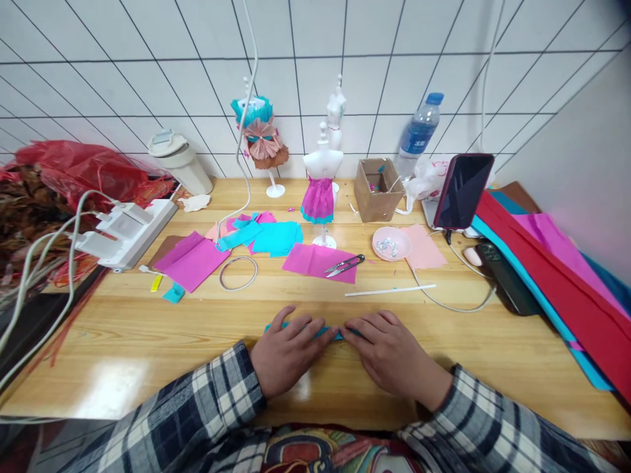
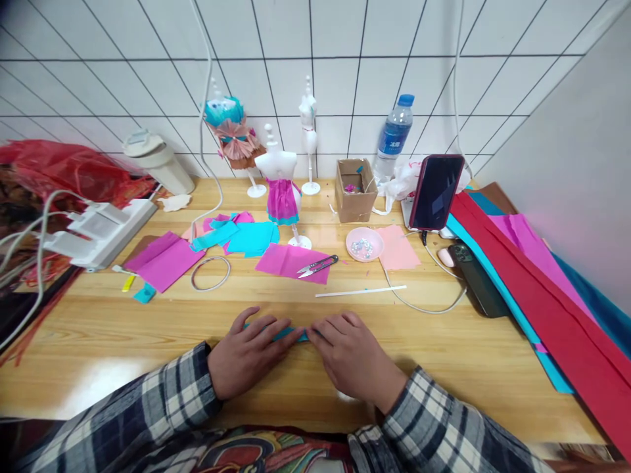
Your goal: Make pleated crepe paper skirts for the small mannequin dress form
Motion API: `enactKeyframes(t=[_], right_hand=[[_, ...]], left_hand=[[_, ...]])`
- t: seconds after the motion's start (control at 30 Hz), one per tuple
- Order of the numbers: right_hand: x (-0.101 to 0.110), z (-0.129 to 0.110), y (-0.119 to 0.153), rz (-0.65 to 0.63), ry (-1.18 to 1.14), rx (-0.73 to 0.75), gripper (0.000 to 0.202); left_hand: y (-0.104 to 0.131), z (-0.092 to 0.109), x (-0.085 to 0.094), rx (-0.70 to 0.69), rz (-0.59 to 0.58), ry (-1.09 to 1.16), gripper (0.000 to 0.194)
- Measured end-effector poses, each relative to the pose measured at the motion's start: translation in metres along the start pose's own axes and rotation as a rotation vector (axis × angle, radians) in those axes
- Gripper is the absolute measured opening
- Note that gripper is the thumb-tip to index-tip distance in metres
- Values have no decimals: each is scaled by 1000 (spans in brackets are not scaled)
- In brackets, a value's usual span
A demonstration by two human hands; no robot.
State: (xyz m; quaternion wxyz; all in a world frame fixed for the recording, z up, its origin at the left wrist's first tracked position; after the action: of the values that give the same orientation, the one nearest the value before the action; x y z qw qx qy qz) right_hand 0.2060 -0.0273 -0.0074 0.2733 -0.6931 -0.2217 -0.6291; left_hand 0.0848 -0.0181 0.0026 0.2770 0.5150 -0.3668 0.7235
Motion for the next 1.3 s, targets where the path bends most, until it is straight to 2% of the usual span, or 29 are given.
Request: enactKeyframes(t=[0.1, 0.2, 0.27, 0.33, 0.47, 0.6, 0.7, 0.83, 1.0, 1.17, 1.3], right_hand=[[4, 0, -1, 25, 26, 18, 40], [10, -2, -4, 37, 26, 10, 34], [16, -4, -8, 50, 12, -10, 33], [20, -3, -13, 68, -33, -65, 30], [15, 5, -26, 70, -155, -197, 20], [-4, 5, -33, 8, -165, -209, 11], [-11, 7, -31, 16, -171, -214, 9], [-12, 5, -27, 51, -179, -191, 9], [-4, 2, -22, 113, -94, -137, 10], [1, -5, -20, 90, 63, 33, 17], [2, 1, -15, 5, 39, 158, 35]], left_hand=[[7, -8, 17, 81, 94, 81, 33], [3, -26, 32, 253, 142, 201, 25], [-4, -38, 32, 388, 104, 269, 22], [-13, -43, 26, 459, 23, 310, 16], [-22, -41, 9, 495, -116, 342, 6], [-22, -36, 2, 461, -139, 361, 5], [-20, -34, -2, 424, -145, 390, 9], [-18, -36, -4, 420, -114, 406, 15], [-17, -31, -4, 351, -62, 384, 13], [-14, -16, 4, 157, 19, 163, 15], [-7, -4, 6, -54, -47, 37, 19]])
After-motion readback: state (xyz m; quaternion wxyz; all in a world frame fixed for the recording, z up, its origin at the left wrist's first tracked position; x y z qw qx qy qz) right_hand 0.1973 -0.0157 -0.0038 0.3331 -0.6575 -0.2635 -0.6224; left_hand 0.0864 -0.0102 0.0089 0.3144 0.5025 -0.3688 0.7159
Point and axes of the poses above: each hand's wrist, its own y-axis away from the middle knuckle, its own x-axis out of the back of the hand, z = x × y, the point moved 9 cm from there along -y, towards the middle knuckle, and after that the axes turned 10 degrees about y, right-handed, at the moved point
